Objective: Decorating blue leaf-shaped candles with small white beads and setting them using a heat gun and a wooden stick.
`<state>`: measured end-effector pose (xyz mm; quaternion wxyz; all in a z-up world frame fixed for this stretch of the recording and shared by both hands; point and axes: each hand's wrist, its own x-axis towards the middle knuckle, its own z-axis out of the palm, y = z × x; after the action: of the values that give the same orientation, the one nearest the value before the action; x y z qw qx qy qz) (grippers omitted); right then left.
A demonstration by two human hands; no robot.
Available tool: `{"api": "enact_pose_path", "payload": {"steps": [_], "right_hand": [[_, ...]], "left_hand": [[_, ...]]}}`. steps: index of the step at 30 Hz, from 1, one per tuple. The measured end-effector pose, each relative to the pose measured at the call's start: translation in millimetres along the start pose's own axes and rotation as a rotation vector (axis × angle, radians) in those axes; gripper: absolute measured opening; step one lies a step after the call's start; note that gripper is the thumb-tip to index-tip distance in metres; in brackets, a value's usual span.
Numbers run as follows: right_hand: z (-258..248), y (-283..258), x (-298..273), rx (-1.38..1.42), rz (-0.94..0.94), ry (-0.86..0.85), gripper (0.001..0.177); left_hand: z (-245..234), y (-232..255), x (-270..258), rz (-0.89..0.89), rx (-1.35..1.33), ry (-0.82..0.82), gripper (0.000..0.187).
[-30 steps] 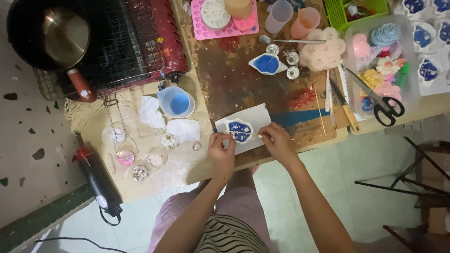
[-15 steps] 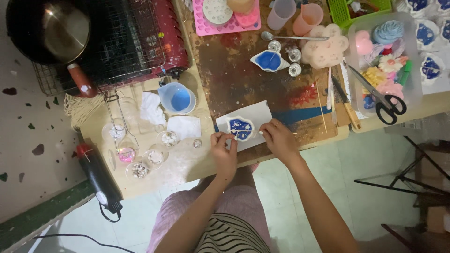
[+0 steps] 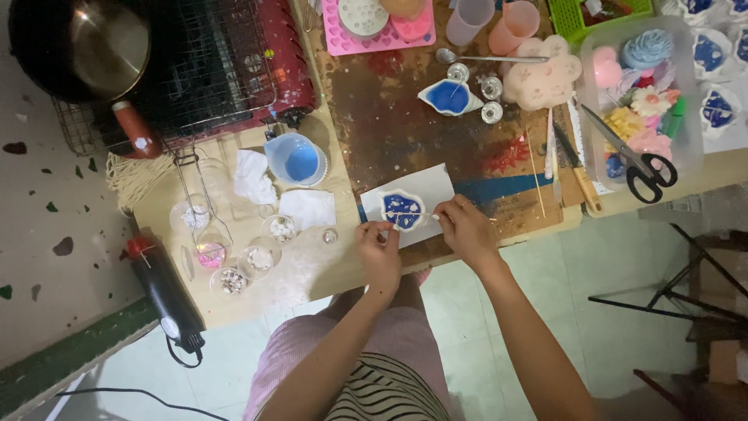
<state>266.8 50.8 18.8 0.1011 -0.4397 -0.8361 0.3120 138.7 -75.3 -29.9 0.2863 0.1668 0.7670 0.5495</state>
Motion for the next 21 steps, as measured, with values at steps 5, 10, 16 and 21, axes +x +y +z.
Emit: {"api": "enact_pose_path", "payload": {"steps": [5,10,16,21], "right_hand": [[1,1,1,-0.051,0.043,-0.047,0.008],[0,-1,2,-0.004,0.017,-0.018,0.008],[-1,3,3,-0.041,-0.042,-0.039,0.01],[-4,-1,1,-0.044,-0.12,0.007,0.01]], "left_hand": [[0,2,-2,0.001,0.042,-0.007,0.008],[2,13,-6,0.024,0.06,0.02,0.007],[-3,22,-5,0.164,0.163,-0.015,0.01],[-4,16,-3,0.126,0.089,-0.013,0.01]]}}
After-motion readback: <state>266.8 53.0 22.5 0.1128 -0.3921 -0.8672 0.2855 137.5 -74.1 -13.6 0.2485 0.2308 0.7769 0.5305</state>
